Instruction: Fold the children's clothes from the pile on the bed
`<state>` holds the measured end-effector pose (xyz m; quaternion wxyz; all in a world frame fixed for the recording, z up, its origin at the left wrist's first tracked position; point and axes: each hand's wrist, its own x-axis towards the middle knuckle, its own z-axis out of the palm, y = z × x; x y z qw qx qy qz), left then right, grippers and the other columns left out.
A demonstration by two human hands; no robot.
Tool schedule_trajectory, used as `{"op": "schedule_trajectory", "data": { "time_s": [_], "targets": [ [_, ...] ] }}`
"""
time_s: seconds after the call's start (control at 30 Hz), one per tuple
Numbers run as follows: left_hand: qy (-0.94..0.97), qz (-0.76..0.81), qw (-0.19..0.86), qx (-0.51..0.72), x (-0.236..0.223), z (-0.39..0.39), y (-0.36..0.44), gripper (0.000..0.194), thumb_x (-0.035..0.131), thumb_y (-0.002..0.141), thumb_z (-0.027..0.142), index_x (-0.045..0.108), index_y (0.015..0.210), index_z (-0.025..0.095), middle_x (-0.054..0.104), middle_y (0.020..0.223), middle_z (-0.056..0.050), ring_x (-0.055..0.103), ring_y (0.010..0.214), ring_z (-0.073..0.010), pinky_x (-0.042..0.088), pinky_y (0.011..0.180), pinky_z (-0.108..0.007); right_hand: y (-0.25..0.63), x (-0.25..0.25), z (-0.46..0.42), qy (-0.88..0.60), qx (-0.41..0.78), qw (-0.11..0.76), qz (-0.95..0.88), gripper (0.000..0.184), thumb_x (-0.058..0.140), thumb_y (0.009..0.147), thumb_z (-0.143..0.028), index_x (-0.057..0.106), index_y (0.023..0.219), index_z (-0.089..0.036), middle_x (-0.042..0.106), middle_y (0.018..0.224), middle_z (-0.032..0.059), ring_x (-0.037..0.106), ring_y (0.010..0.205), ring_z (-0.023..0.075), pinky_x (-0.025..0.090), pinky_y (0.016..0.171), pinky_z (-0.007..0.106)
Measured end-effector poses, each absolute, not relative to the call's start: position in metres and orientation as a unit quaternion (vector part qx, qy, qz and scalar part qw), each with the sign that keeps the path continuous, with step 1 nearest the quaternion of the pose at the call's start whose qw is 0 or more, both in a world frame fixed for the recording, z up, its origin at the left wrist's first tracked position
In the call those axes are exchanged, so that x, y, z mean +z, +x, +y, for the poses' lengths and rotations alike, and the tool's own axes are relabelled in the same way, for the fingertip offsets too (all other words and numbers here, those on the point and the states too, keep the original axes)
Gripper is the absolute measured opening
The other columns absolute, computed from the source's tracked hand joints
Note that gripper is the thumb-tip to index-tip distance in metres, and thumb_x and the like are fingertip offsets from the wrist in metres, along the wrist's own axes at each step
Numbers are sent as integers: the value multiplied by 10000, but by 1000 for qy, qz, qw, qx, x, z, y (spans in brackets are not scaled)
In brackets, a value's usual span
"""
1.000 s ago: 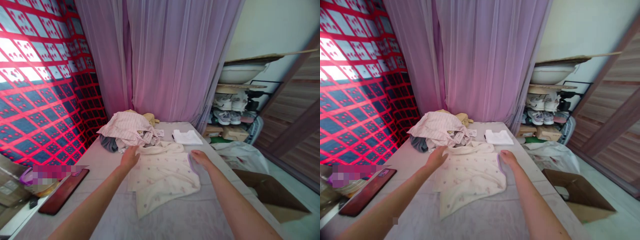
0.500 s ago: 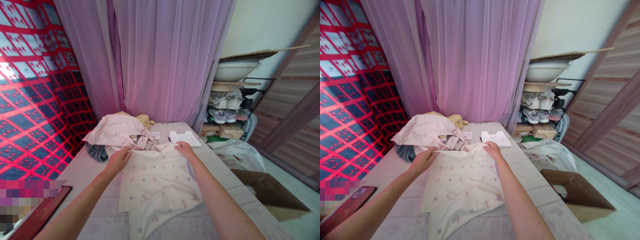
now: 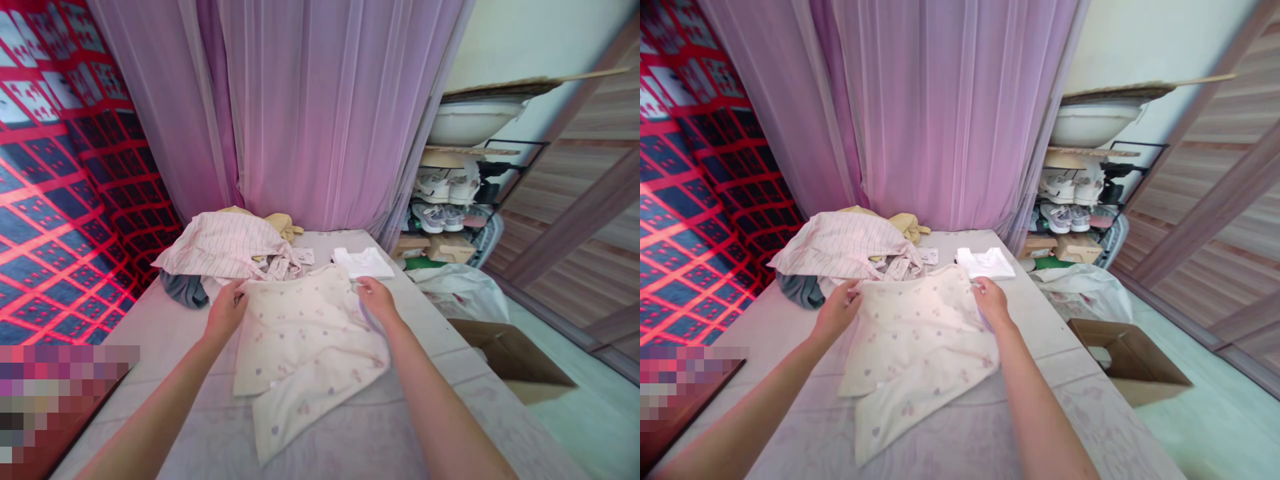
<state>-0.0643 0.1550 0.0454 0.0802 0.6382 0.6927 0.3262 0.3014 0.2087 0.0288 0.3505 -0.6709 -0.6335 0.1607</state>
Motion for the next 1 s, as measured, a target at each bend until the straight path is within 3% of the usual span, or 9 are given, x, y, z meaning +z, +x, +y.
{"op": "schedule_trajectory", "data": {
  "time_s": [0.07, 0.13, 0.27, 0.4, 0.63, 0.8, 1.0],
  "targets": [
    [602, 722, 139, 312, 31, 128, -68, 427, 448, 808, 366, 484, 1189, 177, 594, 1174, -95, 631, 892, -190, 490, 745, -303, 316, 19, 181, -664, 192, 357, -629, 274, 445, 802, -293, 667, 938, -208, 709, 929, 28, 636, 866, 179, 481, 791, 285],
    [581, 749, 172, 268, 23, 98, -68, 467, 433, 826, 439, 468, 1212, 179, 621, 1130, -87, 636, 848, -190, 489, 734, -310, 327, 13, 152, -694, 183, 329, -614, 289, 435, 808, -311, 659, 957, -206, 704, 951, 35, 635, 868, 181, 476, 766, 279],
    [615, 760, 140, 158, 26, 48, -52, 526, 421, 844, 518, 467, 1254, 191, 674, 1003, -68, 605, 936, -239, 449, 786, -343, 330, 13, 100, -782, 134, 197, -576, 408, 432, 835, -453, 597, 1124, -217, 702, 924, 62, 639, 823, 221, 457, 710, 321],
    [636, 761, 93, 94, 36, 26, -31, 489, 395, 882, 453, 468, 1277, 174, 681, 978, -98, 603, 961, -266, 421, 807, -362, 314, 18, 73, -787, 130, 117, -592, 513, 404, 826, -572, 557, 1193, -247, 699, 862, 68, 644, 785, 245, 440, 677, 333],
    [598, 771, 176, 129, 45, 13, -23, 417, 409, 871, 293, 479, 1281, 263, 683, 1024, -34, 640, 903, -194, 440, 745, -274, 329, 15, 67, -757, 196, 205, -588, 437, 446, 796, -350, 539, 1211, -246, 681, 870, 13, 621, 739, 172, 430, 650, 248],
    [649, 739, 163, 85, 43, -8, -27, 363, 470, 824, 260, 584, 1169, 241, 661, 1068, -54, 612, 998, -211, 435, 845, -306, 348, 20, 53, -716, 244, 97, -647, 364, 502, 742, -332, 632, 1075, -258, 662, 734, -10, 608, 689, 173, 394, 589, 241],
    [698, 706, 71, 98, 54, 10, -35, 283, 430, 862, 312, 665, 997, 231, 622, 1063, -73, 592, 984, -220, 439, 853, -331, 345, 39, 65, -749, 100, 118, -645, 343, 411, 831, -436, 702, 924, -281, 670, 997, 63, 629, 817, 201, 417, 671, 281]
  ]
}}
